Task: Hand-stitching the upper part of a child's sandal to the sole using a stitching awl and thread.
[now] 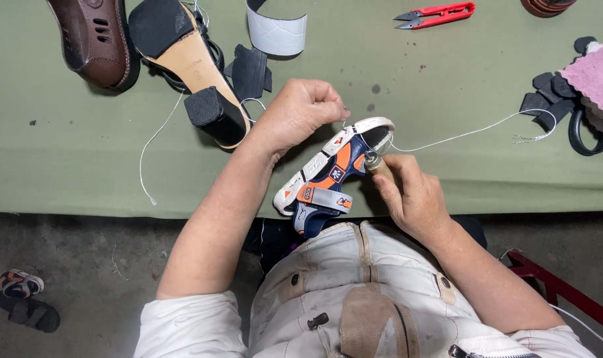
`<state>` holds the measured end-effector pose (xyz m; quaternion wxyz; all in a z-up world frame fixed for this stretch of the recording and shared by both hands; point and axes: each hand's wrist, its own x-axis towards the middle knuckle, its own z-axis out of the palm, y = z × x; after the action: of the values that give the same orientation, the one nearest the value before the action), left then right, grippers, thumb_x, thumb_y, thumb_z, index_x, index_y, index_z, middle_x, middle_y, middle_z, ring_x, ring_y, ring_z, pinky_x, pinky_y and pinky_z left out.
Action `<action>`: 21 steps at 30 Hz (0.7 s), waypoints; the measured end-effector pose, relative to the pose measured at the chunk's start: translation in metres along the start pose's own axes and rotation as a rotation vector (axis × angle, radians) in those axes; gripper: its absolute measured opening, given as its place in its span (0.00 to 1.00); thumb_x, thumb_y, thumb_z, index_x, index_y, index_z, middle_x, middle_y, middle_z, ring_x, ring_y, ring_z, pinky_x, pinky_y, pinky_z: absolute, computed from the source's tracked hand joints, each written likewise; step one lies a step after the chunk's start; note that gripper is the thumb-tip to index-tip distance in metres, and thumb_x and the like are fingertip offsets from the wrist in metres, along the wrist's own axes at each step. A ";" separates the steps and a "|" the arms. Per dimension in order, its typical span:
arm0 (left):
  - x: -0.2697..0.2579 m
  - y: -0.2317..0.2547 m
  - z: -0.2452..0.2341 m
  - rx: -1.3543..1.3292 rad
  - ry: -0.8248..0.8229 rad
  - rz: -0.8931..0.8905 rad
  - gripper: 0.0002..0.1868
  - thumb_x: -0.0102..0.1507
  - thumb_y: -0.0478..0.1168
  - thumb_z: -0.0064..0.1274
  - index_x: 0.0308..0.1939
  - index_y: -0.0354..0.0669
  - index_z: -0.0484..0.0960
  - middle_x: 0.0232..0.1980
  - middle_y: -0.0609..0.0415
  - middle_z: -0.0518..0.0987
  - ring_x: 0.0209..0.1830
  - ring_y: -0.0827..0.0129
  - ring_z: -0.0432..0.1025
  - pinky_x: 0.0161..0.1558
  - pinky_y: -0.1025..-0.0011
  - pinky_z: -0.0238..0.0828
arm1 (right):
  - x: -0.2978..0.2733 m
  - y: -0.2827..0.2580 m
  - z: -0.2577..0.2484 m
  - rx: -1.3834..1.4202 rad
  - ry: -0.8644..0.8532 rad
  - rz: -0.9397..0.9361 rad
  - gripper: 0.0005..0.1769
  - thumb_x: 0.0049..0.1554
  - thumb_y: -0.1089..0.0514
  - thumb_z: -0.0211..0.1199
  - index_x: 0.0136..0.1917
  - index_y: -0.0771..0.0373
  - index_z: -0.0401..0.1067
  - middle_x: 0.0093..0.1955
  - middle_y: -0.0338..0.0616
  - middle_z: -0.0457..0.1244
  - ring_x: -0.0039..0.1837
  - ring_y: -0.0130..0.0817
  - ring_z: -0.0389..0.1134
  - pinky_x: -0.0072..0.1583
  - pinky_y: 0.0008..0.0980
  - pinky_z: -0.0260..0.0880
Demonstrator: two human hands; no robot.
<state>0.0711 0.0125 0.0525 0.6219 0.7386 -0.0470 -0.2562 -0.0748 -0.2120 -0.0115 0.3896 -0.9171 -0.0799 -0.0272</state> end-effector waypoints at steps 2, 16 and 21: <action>-0.004 0.010 0.000 0.004 -0.012 0.000 0.04 0.53 0.39 0.59 0.30 0.45 0.86 0.19 0.65 0.68 0.24 0.80 0.60 0.29 0.80 0.54 | 0.000 0.000 0.000 0.000 0.008 0.001 0.16 0.65 0.47 0.59 0.60 0.56 0.68 0.34 0.43 0.70 0.39 0.51 0.74 0.45 0.45 0.73; -0.047 -0.018 -0.003 0.218 0.121 0.276 0.03 0.57 0.38 0.63 0.28 0.49 0.86 0.15 0.64 0.63 0.22 0.79 0.62 0.29 0.79 0.64 | -0.003 -0.005 0.005 -0.029 0.049 0.034 0.14 0.66 0.47 0.56 0.60 0.55 0.67 0.35 0.42 0.70 0.41 0.52 0.73 0.46 0.49 0.73; -0.049 -0.033 0.003 0.013 0.187 0.125 0.01 0.57 0.35 0.61 0.30 0.46 0.86 0.13 0.67 0.58 0.20 0.82 0.58 0.27 0.82 0.61 | -0.004 -0.013 0.008 -0.009 0.048 0.060 0.16 0.67 0.49 0.54 0.64 0.56 0.63 0.37 0.41 0.71 0.42 0.51 0.73 0.47 0.50 0.73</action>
<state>0.0188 0.0361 0.0367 0.6337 0.7587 -0.0364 -0.1468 -0.0812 -0.1981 -0.0087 0.3878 -0.9200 -0.0429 -0.0379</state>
